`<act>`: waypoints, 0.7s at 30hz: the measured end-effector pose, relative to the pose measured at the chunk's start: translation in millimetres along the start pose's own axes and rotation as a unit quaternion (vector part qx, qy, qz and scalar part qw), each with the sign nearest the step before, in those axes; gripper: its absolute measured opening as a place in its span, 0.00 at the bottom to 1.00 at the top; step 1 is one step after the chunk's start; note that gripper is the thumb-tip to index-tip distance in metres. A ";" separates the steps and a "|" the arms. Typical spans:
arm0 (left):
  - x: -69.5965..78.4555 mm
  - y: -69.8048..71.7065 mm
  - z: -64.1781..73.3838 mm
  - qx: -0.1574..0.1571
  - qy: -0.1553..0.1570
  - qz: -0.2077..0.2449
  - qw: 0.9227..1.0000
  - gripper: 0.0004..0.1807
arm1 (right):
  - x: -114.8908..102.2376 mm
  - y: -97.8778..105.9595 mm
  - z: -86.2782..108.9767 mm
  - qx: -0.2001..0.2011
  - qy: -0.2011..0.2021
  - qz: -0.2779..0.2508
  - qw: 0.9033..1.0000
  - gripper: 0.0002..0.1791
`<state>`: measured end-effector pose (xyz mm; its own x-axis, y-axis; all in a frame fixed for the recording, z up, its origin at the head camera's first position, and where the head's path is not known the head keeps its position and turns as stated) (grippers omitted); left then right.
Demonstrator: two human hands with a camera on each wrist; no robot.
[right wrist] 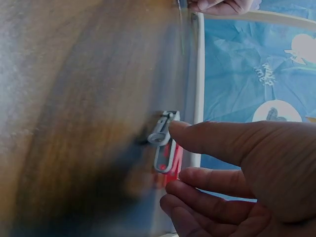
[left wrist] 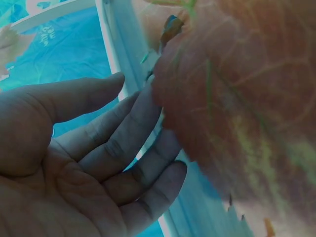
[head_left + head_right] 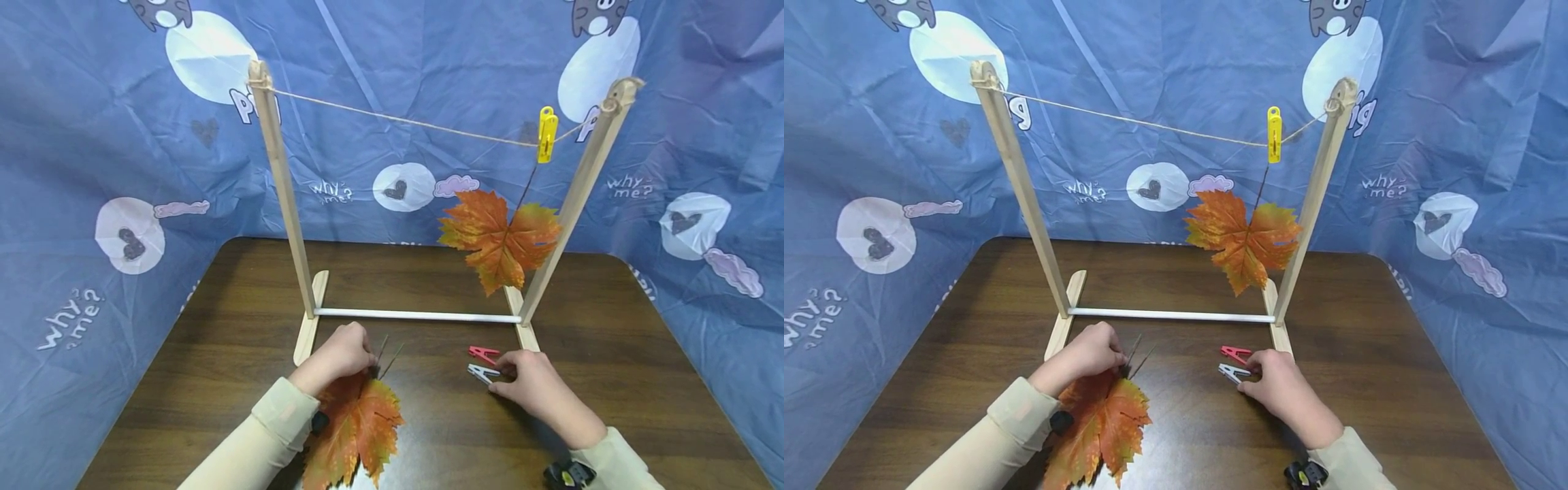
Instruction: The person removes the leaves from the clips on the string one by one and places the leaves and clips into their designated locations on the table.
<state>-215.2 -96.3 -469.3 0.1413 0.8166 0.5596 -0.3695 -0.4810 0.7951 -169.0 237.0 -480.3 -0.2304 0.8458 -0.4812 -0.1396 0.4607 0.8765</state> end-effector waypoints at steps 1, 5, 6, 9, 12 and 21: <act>-0.3 0.9 0.2 0.004 -0.002 0.001 1.000 0.16 | -0.7 1.9 0.0 -0.001 0.000 -0.001 1.000 0.16; 1.0 6.1 2.2 0.030 -0.023 0.001 0.999 0.13 | -4.3 10.8 -0.1 -0.002 -0.002 -0.007 1.000 0.17; 1.9 7.5 2.6 0.035 -0.028 0.005 0.999 0.12 | -5.3 12.9 -0.5 -0.002 -0.004 -0.010 1.000 0.17; 4.8 11.0 3.4 0.055 -0.045 0.022 0.997 0.07 | -7.9 19.2 -0.9 0.008 -0.001 -0.026 1.000 0.17; 8.5 14.0 3.5 0.065 -0.054 0.051 0.995 0.04 | -10.3 24.1 -1.0 0.023 0.006 -0.042 0.999 0.17; 23.0 25.8 9.0 0.090 -0.090 0.129 0.983 0.06 | -16.9 36.8 0.6 0.047 0.022 -0.095 0.994 0.17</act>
<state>-213.1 -92.7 -433.8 0.2305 0.5972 0.7683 -0.2492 -0.7270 0.6398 -169.6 239.8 -440.0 -0.2508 0.7296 -0.6362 -0.0947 0.6355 0.7662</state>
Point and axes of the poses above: each hand's wrist, its own z-axis away from the middle knuckle, its own y-axis out of the back of the hand, x = y × z, the point moved 1 cm from there along -z, towards the middle knuckle, and after that the axes turned 1 degree about -x, right-handed, at the moved point
